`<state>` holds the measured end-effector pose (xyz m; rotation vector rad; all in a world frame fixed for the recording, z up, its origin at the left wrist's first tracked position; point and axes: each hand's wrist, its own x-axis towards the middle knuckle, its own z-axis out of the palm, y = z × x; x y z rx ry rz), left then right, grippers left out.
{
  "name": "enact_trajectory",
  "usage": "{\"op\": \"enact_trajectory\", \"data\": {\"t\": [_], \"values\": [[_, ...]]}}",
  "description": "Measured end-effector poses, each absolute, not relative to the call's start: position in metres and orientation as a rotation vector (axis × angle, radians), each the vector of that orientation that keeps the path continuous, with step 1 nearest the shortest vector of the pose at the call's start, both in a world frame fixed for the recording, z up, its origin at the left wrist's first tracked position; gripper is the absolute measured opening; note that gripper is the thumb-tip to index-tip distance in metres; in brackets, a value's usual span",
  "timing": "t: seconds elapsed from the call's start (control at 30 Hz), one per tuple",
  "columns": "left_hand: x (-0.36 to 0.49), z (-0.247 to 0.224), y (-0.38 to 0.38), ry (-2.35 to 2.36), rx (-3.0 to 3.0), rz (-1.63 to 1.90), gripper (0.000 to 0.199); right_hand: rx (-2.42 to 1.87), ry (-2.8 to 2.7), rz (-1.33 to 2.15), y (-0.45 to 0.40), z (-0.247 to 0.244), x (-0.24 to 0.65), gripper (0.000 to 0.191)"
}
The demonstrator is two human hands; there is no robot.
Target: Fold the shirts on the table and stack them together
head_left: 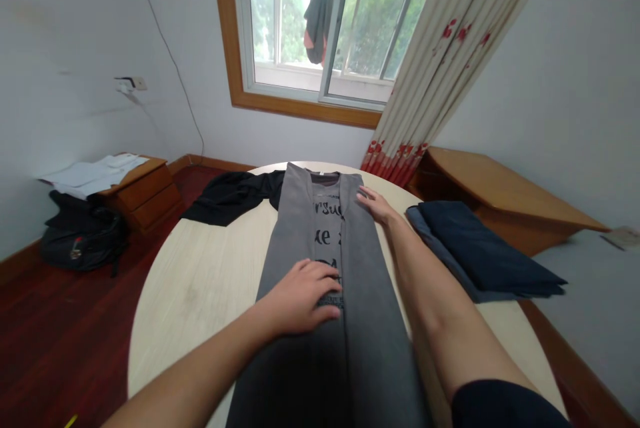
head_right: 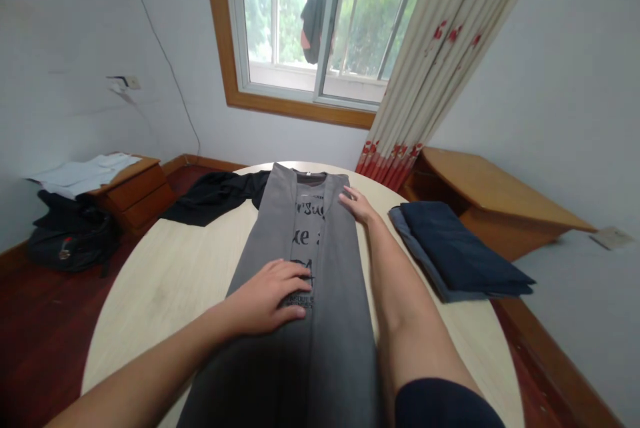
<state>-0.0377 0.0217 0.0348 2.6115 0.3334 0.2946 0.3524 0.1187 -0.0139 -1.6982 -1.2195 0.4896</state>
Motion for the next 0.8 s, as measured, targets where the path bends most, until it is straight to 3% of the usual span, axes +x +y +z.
{"op": "enact_trajectory", "data": {"t": [0.2,0.47,0.67,0.73,0.8], "values": [[-0.043,0.024,0.028,0.461,2.625,0.063,0.062,-1.939,-1.685,0.269,0.038,-0.019,0.308,0.082],[-0.049,0.016,0.021,0.399,2.677,-0.079,0.083,-1.969,-2.085,0.116,-0.089,-0.012,0.241,0.069],[-0.067,0.02,0.021,0.187,2.633,-0.299,0.12,-1.789,-2.253,0.219,-0.167,-0.001,0.204,0.068],[-0.081,0.022,0.028,0.124,2.578,-0.281,0.114,-1.733,-2.235,0.249,-0.183,-0.002,0.202,0.064],[-0.098,0.024,0.04,0.156,2.524,-0.192,0.091,-1.738,-2.132,0.241,-0.189,-0.007,0.209,0.054]]}}
